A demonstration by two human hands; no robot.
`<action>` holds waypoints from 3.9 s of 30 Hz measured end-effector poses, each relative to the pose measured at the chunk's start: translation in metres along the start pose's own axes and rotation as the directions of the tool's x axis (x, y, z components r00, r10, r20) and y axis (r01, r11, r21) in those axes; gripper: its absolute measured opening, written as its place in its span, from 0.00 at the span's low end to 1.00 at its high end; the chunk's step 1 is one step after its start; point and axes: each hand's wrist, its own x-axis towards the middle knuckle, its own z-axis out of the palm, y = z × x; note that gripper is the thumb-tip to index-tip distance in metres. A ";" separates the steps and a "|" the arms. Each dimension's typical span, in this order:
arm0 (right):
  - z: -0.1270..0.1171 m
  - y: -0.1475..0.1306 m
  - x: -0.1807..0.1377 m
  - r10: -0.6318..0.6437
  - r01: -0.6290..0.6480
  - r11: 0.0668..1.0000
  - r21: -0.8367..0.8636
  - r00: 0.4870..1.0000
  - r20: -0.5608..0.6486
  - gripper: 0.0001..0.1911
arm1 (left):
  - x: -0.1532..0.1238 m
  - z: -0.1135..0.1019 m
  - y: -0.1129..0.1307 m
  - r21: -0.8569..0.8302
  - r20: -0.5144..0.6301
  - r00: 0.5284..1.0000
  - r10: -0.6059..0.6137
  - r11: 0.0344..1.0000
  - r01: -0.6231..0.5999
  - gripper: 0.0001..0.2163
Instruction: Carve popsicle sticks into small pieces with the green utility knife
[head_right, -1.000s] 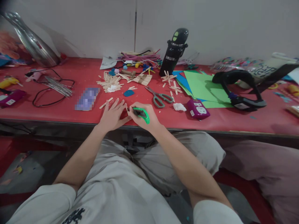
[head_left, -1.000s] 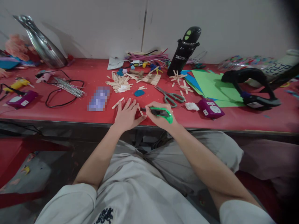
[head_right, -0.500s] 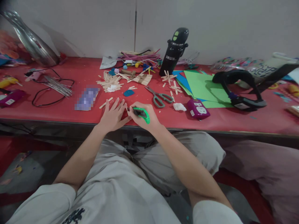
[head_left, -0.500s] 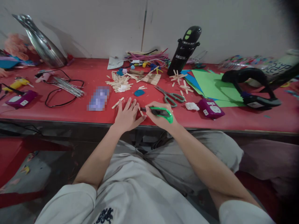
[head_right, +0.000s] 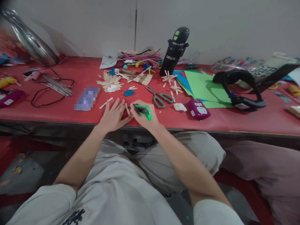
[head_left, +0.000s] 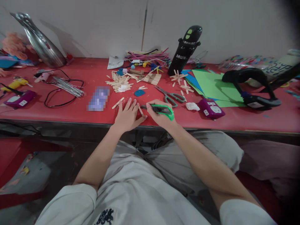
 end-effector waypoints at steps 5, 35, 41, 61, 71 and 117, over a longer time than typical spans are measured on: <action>0.002 0.002 0.000 0.010 -0.010 1.000 0.015 1.000 0.017 0.10 | 0.000 0.000 0.000 -0.005 0.002 1.000 -0.003 1.000 0.003 0.30; -0.005 -0.004 -0.001 -0.002 0.003 1.000 -0.031 1.000 0.023 0.10 | 0.001 -0.001 -0.001 -0.009 -0.004 1.000 -0.005 1.000 0.005 0.30; 0.001 0.000 0.000 -0.012 0.012 1.000 0.010 0.999 0.034 0.11 | 0.003 -0.003 0.002 -0.003 0.020 1.000 -0.009 1.000 0.009 0.31; -0.003 -0.004 0.001 -0.015 0.003 0.996 0.095 0.991 0.132 0.11 | 0.002 -0.002 0.001 -0.014 0.034 0.999 -0.023 1.000 0.023 0.30; -0.009 -0.006 -0.001 0.010 -0.008 0.999 -0.034 0.999 0.039 0.13 | 0.003 -0.005 0.001 -0.033 0.040 0.999 -0.017 0.999 0.018 0.32; 0.000 -0.003 0.002 -0.011 0.010 1.000 0.018 0.998 0.062 0.13 | 0.004 -0.001 0.000 -0.035 0.029 0.999 -0.025 0.999 0.026 0.32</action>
